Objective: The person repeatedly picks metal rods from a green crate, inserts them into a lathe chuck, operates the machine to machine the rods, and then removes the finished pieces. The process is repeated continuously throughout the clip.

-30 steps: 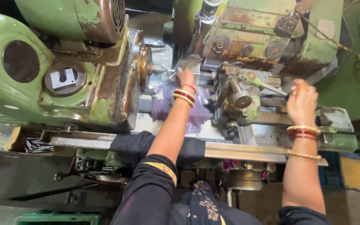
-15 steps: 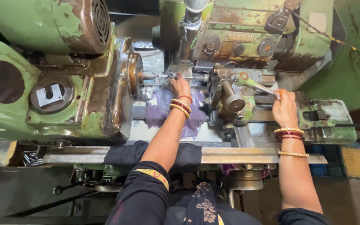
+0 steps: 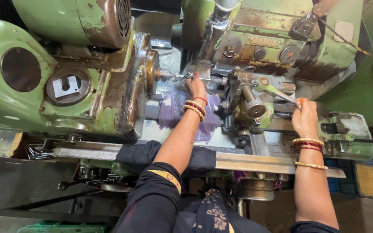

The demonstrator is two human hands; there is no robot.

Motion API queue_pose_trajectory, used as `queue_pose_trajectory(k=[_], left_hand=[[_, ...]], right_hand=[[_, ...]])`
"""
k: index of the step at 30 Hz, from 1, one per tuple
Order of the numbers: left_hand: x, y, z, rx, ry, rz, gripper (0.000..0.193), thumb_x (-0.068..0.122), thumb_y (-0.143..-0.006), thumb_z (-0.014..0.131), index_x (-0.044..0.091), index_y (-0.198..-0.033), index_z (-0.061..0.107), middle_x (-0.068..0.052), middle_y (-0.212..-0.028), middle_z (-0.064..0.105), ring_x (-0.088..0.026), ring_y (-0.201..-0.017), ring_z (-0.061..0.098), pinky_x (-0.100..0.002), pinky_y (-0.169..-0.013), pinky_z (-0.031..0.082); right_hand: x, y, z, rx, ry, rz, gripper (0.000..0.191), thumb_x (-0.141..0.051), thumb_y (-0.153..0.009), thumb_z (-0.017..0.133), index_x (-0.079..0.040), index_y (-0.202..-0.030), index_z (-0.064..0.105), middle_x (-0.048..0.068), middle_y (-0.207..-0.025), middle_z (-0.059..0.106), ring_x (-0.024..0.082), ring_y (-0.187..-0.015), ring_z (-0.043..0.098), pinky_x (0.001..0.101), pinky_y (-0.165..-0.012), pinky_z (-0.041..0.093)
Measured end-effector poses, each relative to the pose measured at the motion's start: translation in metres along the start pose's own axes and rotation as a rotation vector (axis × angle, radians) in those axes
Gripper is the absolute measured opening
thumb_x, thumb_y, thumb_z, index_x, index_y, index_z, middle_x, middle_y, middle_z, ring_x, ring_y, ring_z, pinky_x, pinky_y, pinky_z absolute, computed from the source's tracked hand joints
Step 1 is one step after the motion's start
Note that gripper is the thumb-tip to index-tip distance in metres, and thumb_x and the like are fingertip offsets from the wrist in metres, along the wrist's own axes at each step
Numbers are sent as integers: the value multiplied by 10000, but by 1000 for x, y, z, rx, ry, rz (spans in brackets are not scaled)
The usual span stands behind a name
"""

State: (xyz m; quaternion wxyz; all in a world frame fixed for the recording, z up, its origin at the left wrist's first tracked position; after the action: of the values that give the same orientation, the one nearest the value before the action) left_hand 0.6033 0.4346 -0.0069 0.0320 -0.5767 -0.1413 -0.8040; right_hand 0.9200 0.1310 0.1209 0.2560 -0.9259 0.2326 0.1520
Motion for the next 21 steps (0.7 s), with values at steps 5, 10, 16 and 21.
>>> queue_pose_trajectory(k=[5, 10, 16, 21], left_hand=[[7, 4, -1, 12, -28, -9, 295, 235, -964, 605, -57, -968, 648, -200, -970, 695, -305, -876, 625, -443, -816, 479], [7, 3, 3, -8, -96, 86, 332, 268, -985, 594, -58, -948, 650, -186, -881, 696, -288, -803, 629, -431, -758, 497], [3, -8, 3, -7, -173, 17, 424, 342, -987, 655, -77, -923, 673, -188, -862, 693, -256, -776, 622, -423, -752, 497], [11, -27, -16, 85, 7, -49, 467, 364, -981, 679, -103, -969, 679, -225, -934, 703, -313, -834, 587, -441, -803, 500]], right_hand=[[-2, -1, -3, -19, -39, 17, 180, -107, -1067, 513, -57, -1194, 631, 269, -1132, 554, 430, -936, 622, 516, -835, 507], [30, -1, 13, -85, -101, 94, 191, -122, -1068, 491, -52, -1189, 620, 246, -1145, 568, 400, -882, 670, 488, -836, 540], [46, -39, 22, -365, 24, 79, 269, -212, -1036, 501, -72, -1159, 695, 247, -1059, 707, 442, -995, 688, 529, -911, 535], [14, 4, 21, -231, 313, 277, 317, -289, -1032, 520, -76, -1154, 721, 277, -1087, 703, 497, -1014, 657, 585, -897, 512]])
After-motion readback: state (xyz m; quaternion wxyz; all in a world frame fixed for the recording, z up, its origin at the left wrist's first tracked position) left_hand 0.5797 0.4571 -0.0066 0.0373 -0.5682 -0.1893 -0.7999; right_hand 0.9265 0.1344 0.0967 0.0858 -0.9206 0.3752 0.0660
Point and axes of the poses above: each hand's wrist, its own y-axis away from the middle knuckle, its own z-axis out of the palm, x = y × z, the point moved 9 cm from there along -y, towards the middle knuckle
